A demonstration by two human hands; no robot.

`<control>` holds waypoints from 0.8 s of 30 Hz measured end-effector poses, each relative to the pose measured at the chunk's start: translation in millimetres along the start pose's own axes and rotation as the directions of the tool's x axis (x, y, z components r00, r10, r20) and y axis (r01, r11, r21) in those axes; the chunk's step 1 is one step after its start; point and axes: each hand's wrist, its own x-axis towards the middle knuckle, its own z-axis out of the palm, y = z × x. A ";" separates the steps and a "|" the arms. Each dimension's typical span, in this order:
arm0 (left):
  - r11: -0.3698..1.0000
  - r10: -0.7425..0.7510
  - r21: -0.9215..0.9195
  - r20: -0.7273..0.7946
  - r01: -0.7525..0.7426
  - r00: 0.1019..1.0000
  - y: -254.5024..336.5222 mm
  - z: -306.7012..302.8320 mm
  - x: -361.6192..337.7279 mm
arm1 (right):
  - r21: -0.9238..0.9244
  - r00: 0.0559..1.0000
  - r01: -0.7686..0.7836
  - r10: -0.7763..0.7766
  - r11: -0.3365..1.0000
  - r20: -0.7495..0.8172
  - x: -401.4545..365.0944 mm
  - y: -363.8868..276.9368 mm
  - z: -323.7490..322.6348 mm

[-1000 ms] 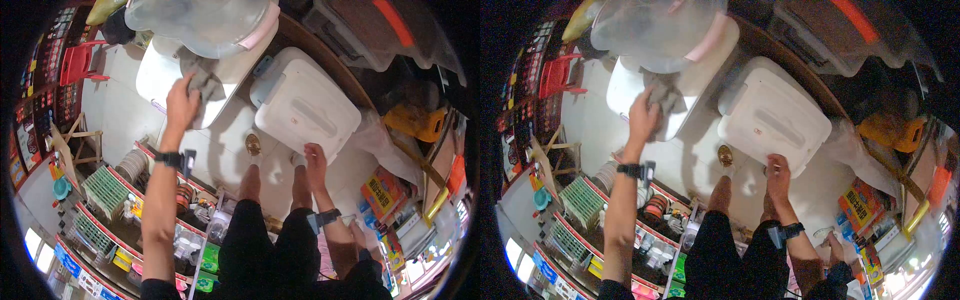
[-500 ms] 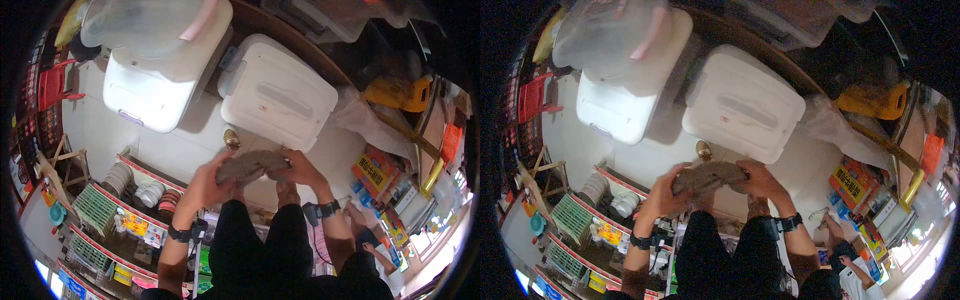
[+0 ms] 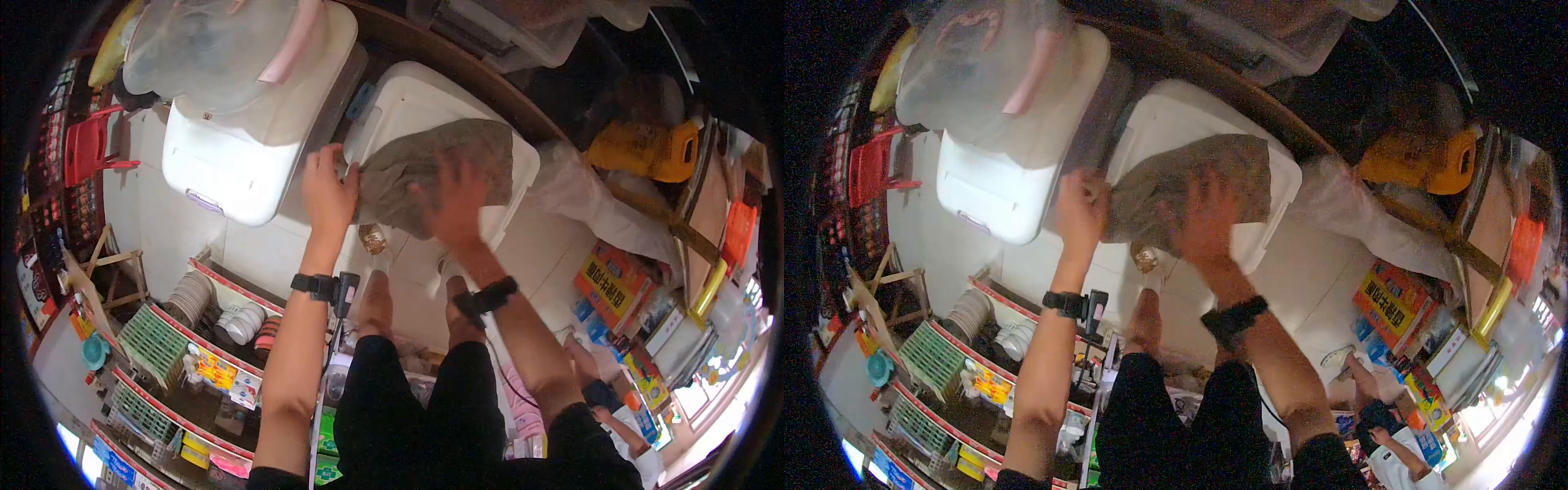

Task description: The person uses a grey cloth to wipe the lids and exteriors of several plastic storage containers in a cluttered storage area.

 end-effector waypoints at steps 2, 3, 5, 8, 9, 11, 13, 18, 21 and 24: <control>0.984 0.099 0.153 -0.082 -0.085 0.992 -12.7 4.8 6.6 | 0.011 0.999 -0.046 0.046 0.999 0.011 1.2 -26.2 25.8; 0.992 -0.024 0.126 0.171 0.002 0.985 -19.1 5.5 11.3 | 0.026 0.995 -0.095 0.095 0.995 0.018 4.7 -31.7 31.1; 0.989 -0.133 0.121 0.414 0.091 0.901 -31.3 8.4 19.1 | 0.044 0.998 -0.054 0.053 0.998 0.025 23.1 -32.2 41.2; 0.991 -0.074 -0.068 0.444 0.116 0.893 -37.7 4.5 20.3 | 0.078 0.990 0.111 -0.117 0.991 0.076 64.4 -22.0 41.2; 0.982 -0.128 -0.063 0.471 0.179 0.873 -31.5 -0.7 21.5 | 0.092 0.964 0.233 -0.243 0.968 0.108 78.4 -18.4 39.0; 0.967 -0.183 -0.064 0.495 0.246 0.850 -31.2 2.4 19.6 | 0.089 0.961 0.251 -0.259 0.964 0.099 99.3 -23.2 40.2; 0.811 -0.317 -0.300 0.495 0.502 0.809 -36.4 13.9 11.2 | 0.085 0.960 0.259 -0.267 0.962 0.088 98.9 -27.7 43.8; 0.524 -0.405 -0.498 0.567 0.691 0.717 -33.2 16.8 6.7 | 0.197 0.976 0.216 -0.217 0.956 -0.016 89.8 -34.8 48.9; 0.523 -0.423 -0.506 0.544 0.686 0.724 -35.4 15.2 2.2 | 0.127 0.981 0.172 -0.181 0.977 0.062 84.6 -33.9 46.4; 0.554 -0.413 -0.521 0.505 0.649 0.758 -50.4 17.0 -6.1 | 0.220 0.971 0.227 -0.239 0.949 0.027 67.1 -35.3 40.1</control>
